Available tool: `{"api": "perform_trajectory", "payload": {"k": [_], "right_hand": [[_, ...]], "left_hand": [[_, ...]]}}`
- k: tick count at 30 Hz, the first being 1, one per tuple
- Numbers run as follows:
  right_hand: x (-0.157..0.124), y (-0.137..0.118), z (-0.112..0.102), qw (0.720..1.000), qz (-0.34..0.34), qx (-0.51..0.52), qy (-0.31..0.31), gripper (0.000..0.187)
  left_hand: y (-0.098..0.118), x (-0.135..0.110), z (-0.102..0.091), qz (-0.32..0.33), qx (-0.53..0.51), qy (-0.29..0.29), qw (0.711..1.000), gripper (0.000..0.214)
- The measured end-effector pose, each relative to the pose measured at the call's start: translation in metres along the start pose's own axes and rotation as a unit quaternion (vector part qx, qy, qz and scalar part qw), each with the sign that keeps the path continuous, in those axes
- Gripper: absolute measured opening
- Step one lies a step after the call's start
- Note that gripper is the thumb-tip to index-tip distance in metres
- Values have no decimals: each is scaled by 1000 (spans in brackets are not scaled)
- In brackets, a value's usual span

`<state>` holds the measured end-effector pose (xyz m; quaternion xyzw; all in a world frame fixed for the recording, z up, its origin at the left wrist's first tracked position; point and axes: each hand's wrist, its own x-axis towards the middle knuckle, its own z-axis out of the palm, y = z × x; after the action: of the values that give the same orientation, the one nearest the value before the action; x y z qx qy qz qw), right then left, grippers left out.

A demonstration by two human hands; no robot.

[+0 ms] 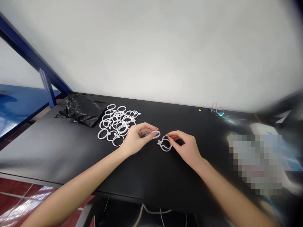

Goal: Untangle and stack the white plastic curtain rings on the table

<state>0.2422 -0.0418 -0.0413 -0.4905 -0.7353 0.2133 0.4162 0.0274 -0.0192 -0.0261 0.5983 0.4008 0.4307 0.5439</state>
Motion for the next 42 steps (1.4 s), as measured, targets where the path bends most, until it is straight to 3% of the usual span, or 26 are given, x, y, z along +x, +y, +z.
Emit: {"api": "perform_trajectory", "payload": {"k": [3,6,9,13,17,21,24,27,31,34,38,40,42], "right_hand": [[0,-1,-1,999,17,-6,29,8],[1,2,-4,996,59,-21,65,8],[3,6,-7,994,87,-37,51,9],[3,1,-8,995,51,-64,57,6],[-2,-16,-1,998,36,34,29,18],[-8,-24,7,981,101,166,-8,18],[-8,-22,9,965,143,218,37,16],[-7,-19,7,958,144,236,79,14],[-6,-18,4,963,113,229,91,7],[-9,-16,4,976,45,200,69,18],[-10,-13,4,987,-47,123,94,21],[-10,-13,3,988,-69,95,105,20],[-9,-16,3,987,-94,77,106,18]], "left_hand": [[0,3,-3,-93,-141,13,986,22],[-2,4,-5,-134,-209,28,968,20],[-4,3,-2,-155,-258,19,953,16],[-4,3,6,-171,-371,56,911,13],[-3,1,15,-166,-424,72,887,13],[-1,-4,22,-159,-414,32,896,12],[0,-8,24,-149,-361,9,920,14],[0,-12,26,-155,-270,-4,950,23],[-1,-14,27,-211,-187,-24,959,30],[-3,-12,24,-225,-224,-16,948,26],[-3,-9,21,-251,-282,-11,926,25],[-2,-9,21,-245,-274,-34,930,27],[1,-10,21,-204,-223,-53,952,33]]}}
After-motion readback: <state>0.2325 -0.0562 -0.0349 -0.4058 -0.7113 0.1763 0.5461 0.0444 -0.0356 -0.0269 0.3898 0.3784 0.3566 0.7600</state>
